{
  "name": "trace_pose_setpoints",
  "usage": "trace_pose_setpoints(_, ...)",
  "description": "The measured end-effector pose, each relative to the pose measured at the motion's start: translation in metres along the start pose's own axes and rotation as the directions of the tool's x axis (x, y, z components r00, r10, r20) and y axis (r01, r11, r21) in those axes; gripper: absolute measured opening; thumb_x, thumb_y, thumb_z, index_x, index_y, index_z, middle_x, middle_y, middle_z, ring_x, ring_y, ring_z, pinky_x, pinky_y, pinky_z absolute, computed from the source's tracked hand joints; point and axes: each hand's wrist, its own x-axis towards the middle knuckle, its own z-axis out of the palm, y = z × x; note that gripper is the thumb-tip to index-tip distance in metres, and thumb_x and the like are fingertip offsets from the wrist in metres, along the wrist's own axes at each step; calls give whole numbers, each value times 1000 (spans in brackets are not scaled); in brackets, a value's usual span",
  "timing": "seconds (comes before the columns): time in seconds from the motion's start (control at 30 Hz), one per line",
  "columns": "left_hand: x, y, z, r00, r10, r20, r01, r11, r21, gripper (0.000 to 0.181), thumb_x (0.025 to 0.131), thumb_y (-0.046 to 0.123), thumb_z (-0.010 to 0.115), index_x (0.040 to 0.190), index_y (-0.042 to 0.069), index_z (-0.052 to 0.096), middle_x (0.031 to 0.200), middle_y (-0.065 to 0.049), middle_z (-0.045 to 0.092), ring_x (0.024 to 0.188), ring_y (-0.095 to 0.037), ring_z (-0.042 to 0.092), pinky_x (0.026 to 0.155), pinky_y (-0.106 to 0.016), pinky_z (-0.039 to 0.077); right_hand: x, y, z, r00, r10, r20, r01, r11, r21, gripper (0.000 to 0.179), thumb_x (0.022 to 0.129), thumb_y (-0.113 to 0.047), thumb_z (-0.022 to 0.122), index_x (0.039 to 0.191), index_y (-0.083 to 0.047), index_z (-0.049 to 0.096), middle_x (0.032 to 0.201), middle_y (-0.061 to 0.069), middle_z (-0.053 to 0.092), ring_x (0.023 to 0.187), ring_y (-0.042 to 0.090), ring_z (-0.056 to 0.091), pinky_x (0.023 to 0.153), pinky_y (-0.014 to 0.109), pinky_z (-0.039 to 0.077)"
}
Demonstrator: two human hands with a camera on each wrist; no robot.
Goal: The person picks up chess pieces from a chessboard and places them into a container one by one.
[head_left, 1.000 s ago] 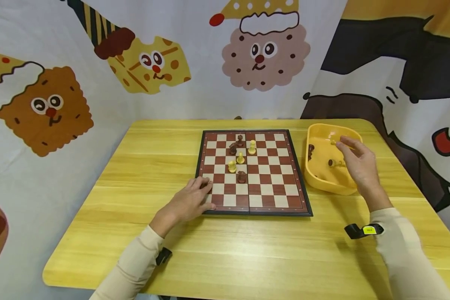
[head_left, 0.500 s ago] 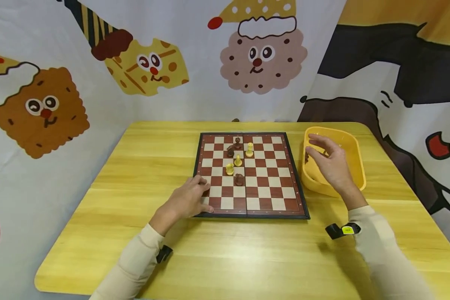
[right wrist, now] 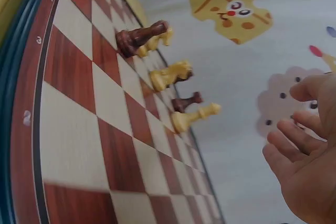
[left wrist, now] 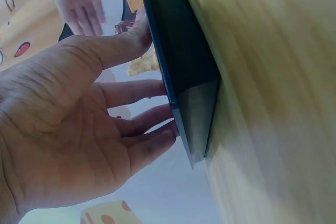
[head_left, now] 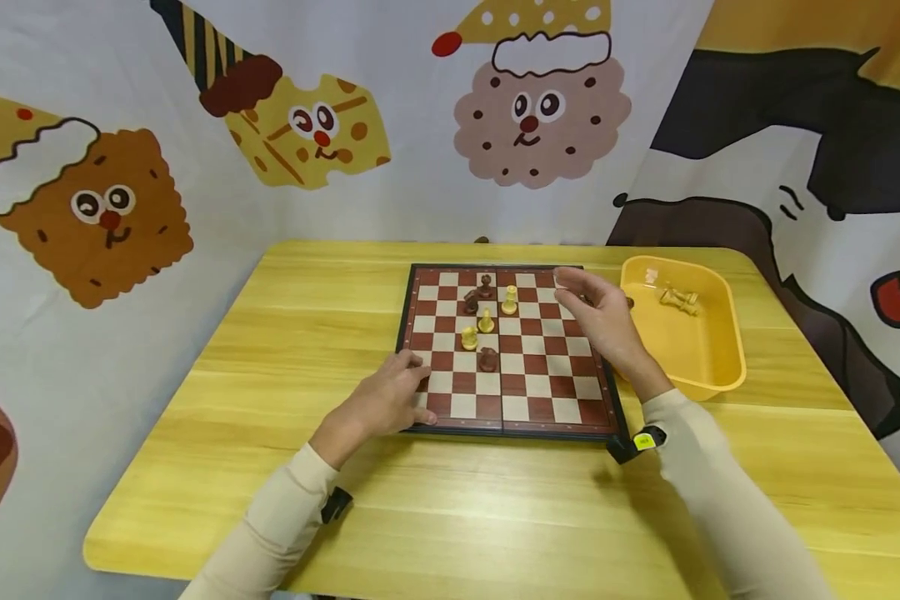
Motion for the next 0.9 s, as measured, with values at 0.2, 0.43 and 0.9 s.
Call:
trace_pose_setpoints(0.2,3,-2,-1,1000,20,22,-19,999,-34,68,81,34,87,135,-1,64,157,-24,33,142,-38,36,112,-46,40,14,11,25,993,76,85,-67,992,-103,51,102,-18,65,147,0,51,145,22,51,133,38,49,108,52,43)
trace_pose_setpoints(0.43,5,-4,-3,998,35,55,-32,998,-52,72,83,33,85,138,-5,59,161,-26,26,148,-39,26,118,-46,27,26,26,48,977,179,114,-164,978,-129,65,97,-16,70,152,2,41,146,23,50,130,39,50,103,53,47)
trace_pose_setpoints(0.9,8,0,-4,995,-7,95,15,997,-78,85,86,33,84,151,-4,43,163,-22,22,150,-33,21,119,-45,27,47,47,70,973,230,2,-229,971,-73,39,99,-14,70,134,2,65,128,18,66,111,31,64,91,47,54)
